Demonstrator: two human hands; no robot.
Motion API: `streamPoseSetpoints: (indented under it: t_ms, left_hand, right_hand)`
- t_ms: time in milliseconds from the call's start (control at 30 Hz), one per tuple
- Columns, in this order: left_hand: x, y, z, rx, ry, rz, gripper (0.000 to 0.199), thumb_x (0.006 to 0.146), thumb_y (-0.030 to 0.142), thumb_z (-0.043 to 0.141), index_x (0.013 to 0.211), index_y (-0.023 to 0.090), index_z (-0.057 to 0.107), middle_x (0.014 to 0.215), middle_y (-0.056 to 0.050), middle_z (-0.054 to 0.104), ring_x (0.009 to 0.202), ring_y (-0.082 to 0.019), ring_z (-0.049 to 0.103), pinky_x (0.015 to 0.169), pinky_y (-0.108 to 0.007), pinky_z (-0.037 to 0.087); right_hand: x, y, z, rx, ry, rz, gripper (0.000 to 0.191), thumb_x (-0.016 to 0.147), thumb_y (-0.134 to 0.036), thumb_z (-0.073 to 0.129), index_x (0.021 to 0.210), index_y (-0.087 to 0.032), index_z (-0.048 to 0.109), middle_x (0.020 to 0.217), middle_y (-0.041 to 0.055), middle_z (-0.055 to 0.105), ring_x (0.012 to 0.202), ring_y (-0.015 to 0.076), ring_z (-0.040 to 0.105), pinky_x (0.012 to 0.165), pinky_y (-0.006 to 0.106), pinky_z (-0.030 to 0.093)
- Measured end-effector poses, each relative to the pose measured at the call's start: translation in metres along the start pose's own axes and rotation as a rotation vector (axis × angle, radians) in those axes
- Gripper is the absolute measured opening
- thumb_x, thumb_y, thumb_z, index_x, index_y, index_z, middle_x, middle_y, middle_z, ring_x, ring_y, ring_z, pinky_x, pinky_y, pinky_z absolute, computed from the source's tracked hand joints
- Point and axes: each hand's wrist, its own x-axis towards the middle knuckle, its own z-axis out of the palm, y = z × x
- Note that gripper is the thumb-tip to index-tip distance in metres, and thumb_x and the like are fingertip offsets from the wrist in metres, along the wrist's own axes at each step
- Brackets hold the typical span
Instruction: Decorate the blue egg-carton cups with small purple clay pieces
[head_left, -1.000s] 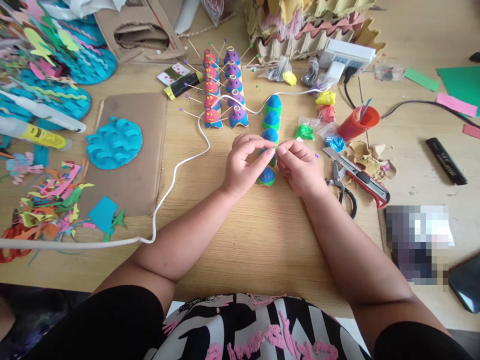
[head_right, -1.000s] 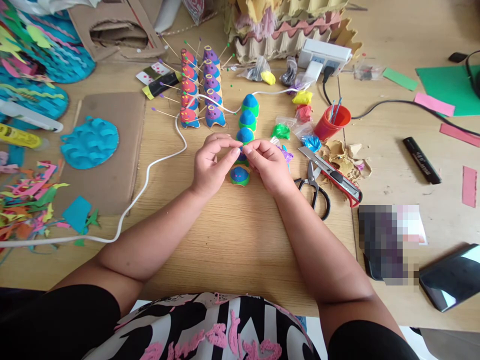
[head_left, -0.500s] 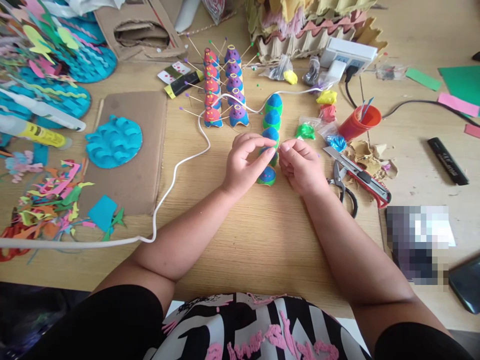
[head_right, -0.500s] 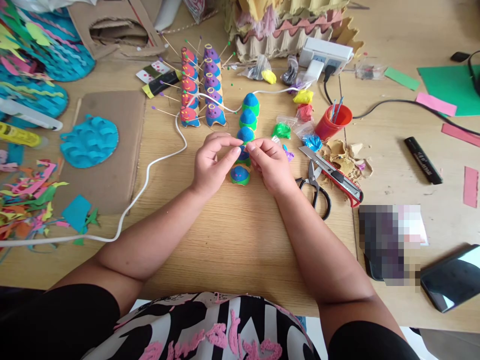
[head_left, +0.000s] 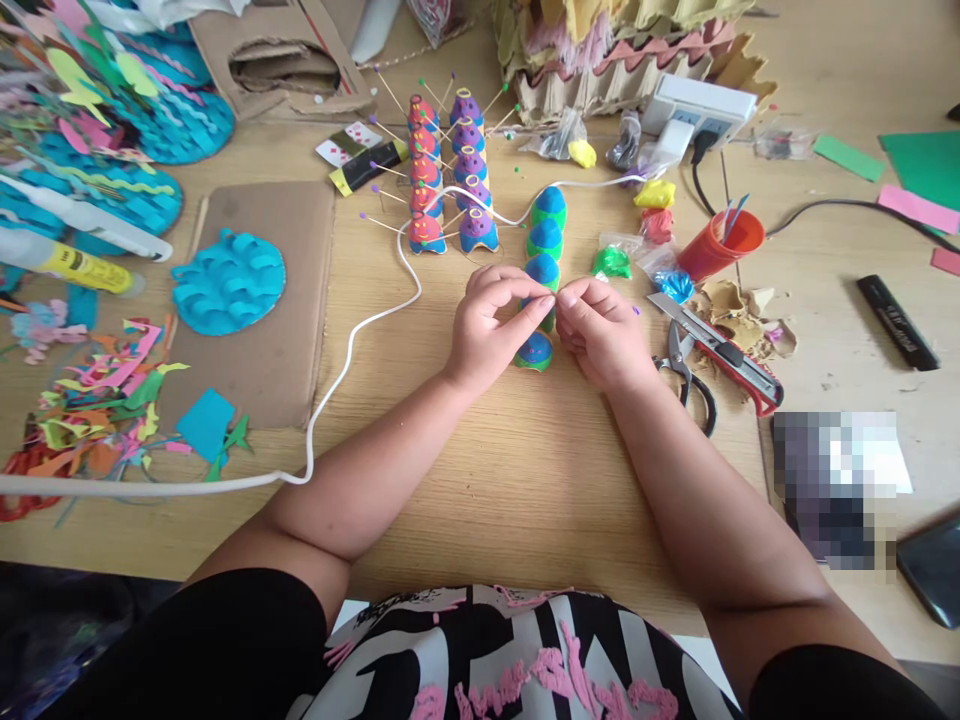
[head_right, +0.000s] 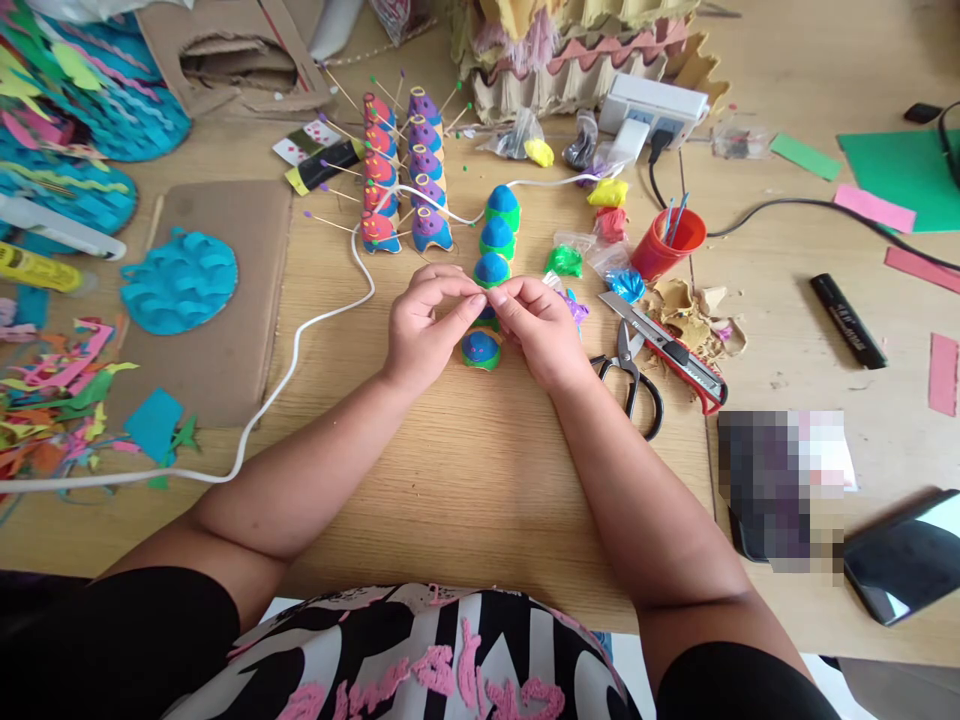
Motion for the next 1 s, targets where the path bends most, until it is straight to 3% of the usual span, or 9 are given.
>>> streamPoseSetpoints:
  t_ms: [200,367,767,1000]
  left_hand:
    - [0.0,-0.0023,0.0011,-0.07,-0.008,-0.081,0.048,0.104,0.072,0.072,0.1,0.027,0.085,0.105,-0.005,0.08,0.111,-0.021,0.076,0.108,-0.039,0.061]
    - [0.0,-0.0012,0.0021,-0.074,-0.012,-0.078,0.048,0.102,0.074,0.073,0.099,0.028,0.085,0.104,-0.004,0.08,0.111,-0.021,0.076,0.108,-0.039,0.061]
    - [-0.0007,-0.0012,0.0008,-0.073,-0.021,-0.061,0.043,0.104,0.069,0.074,0.1,0.027,0.084,0.106,-0.005,0.081,0.112,-0.021,0.077,0.109,-0.039,0.06]
    - [0.0004,0.0044,-0.001,-0.133,-0.009,-0.102,0.042,0.103,0.067,0.076,0.104,0.027,0.088,0.107,-0.005,0.083,0.112,-0.021,0.077,0.109,-0.038,0.059]
  right_hand:
    - [-0.0001,-0.0015,-0.0002,0.004,-0.018,0.018,0.064,0.074,-0.082,0.091,0.084,-0.025,0.064,0.06,-0.0079,0.047,0.05,0.0079,0.03,0.048,0.026,0.019]
    - [-0.0009,-0.0006,0.0003,0.013,-0.02,0.0,0.065,0.073,-0.078,0.096,0.076,-0.025,0.058,0.059,-0.0076,0.047,0.052,0.0079,0.031,0.049,0.026,0.021]
    - [-0.0001,-0.0011,-0.0001,0.031,-0.025,0.01,0.061,0.077,-0.08,0.091,0.085,-0.024,0.067,0.06,-0.0079,0.047,0.05,0.0076,0.028,0.048,0.026,0.017]
    - [-0.0016,-0.0013,-0.0004,0.042,-0.022,-0.014,0.061,0.075,-0.072,0.098,0.078,-0.024,0.061,0.059,-0.0081,0.049,0.051,0.0073,0.032,0.049,0.025,0.024]
